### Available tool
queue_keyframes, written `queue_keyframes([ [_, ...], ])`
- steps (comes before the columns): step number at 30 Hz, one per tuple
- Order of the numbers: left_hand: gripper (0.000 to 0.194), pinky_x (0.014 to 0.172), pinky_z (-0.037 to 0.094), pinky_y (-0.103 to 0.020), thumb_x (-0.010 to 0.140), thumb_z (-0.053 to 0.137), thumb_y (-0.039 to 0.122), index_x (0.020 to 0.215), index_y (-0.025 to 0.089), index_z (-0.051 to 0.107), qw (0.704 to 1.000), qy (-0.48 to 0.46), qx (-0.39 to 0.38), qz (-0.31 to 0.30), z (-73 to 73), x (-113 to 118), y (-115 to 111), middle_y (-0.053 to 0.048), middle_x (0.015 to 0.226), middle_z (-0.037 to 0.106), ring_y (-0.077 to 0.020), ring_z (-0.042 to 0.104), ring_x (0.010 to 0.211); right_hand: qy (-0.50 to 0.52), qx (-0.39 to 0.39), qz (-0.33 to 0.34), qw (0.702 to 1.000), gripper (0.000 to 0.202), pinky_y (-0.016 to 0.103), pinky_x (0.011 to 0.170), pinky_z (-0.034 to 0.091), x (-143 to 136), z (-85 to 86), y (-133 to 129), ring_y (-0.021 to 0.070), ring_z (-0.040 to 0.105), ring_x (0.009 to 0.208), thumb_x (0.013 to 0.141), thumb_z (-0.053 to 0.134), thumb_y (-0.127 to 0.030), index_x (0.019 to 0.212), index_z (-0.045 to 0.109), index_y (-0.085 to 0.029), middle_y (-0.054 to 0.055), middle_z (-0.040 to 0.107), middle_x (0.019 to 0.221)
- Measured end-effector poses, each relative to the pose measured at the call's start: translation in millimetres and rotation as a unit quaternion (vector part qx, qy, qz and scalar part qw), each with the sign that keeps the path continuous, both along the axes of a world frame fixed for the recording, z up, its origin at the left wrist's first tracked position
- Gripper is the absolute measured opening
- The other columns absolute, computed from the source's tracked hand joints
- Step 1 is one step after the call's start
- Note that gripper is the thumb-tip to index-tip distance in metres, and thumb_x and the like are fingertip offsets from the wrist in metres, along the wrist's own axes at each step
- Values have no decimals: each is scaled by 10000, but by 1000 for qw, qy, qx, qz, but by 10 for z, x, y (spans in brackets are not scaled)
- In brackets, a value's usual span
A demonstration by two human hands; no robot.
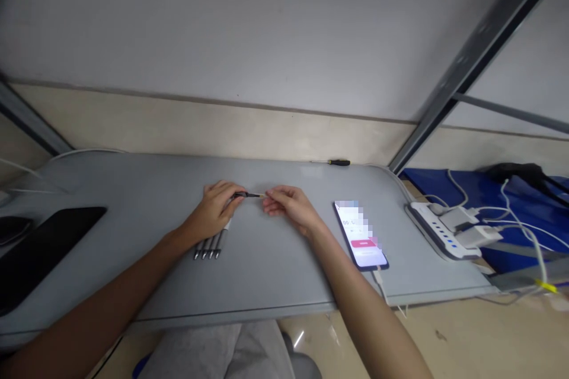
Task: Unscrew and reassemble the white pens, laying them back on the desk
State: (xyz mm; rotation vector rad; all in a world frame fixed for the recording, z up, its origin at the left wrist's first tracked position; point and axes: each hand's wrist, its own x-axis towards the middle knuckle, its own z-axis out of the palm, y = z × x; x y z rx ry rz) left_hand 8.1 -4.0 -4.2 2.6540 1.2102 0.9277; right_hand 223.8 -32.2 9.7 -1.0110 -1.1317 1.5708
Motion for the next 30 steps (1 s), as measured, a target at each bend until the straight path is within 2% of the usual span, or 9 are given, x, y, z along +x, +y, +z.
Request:
queue_keyframes([
  [6, 183, 832, 305, -380, 971, 409, 237, 1000, 192, 583, 1000, 4, -2, 20, 18, -6, -21, -32, 948, 663, -206, 554, 934, -126, 54, 21, 990, 404, 255, 567, 388, 7, -36, 12, 102, 497, 555, 825, 615, -526, 723, 652, -137, 18, 595, 631],
  [11, 202, 820, 300, -377, 992, 388, 268, 1032, 209, 577, 999, 42, 17, 5, 40, -2, -59, -20, 945, 650, -204, 531, 920, -140, 47, 48, 988, 429, 259, 540, 329, 41, -20, 5, 103, 434, 529, 844, 578, -540, 693, 640, -143, -14, 501, 567],
  [14, 220, 780, 295, -380, 991, 370, 250, 943, 197, 577, 996, 74, 49, 6, 44, 2, -62, -29, 875, 639, -215, 512, 872, -137, 33, 74, 987, 439, 265, 527, 302, 53, -5, -2, 105, 411, 513, 843, 573, -543, 658, 616, -147, -19, 474, 551],
  [19, 206, 717, 280, -370, 943, 394, 163, 786, 187, 526, 992, 97, 75, 12, 61, 3, -51, -28, 746, 606, -217, 480, 780, -124, 77, 95, 985, 433, 263, 532, 259, 35, -10, -19, 96, 330, 504, 861, 557, -543, 639, 527, -173, -52, 380, 541],
  [22, 195, 704, 281, -362, 898, 403, 107, 750, 188, 499, 994, 91, 57, 9, 52, -11, -30, -29, 733, 609, -217, 481, 769, -159, 119, 84, 976, 422, 261, 543, 275, 16, -27, -18, 104, 359, 526, 859, 558, -546, 654, 500, -183, -48, 392, 564],
  [25, 198, 711, 290, -359, 877, 391, 78, 757, 191, 500, 996, 78, 34, 14, 19, -32, -3, -34, 771, 633, -220, 494, 795, -231, 199, 48, 951, 391, 255, 570, 309, 7, -33, -16, 113, 406, 564, 867, 556, -526, 677, 503, -189, -39, 428, 594],
  [27, 204, 727, 298, -363, 908, 374, 108, 790, 194, 516, 997, 71, 35, 20, 0, -38, 5, -37, 803, 642, -222, 499, 813, -256, 227, 22, 939, 373, 252, 576, 324, 9, -32, -16, 115, 418, 579, 864, 558, -527, 709, 538, -189, -33, 455, 625],
  [30, 212, 741, 300, -372, 959, 366, 191, 846, 199, 545, 996, 70, 43, 27, -7, -27, -1, -38, 832, 649, -223, 499, 820, -276, 229, 1, 934, 376, 251, 565, 321, 16, -38, -10, 118, 418, 590, 856, 563, -532, 717, 581, -183, -25, 469, 639],
])
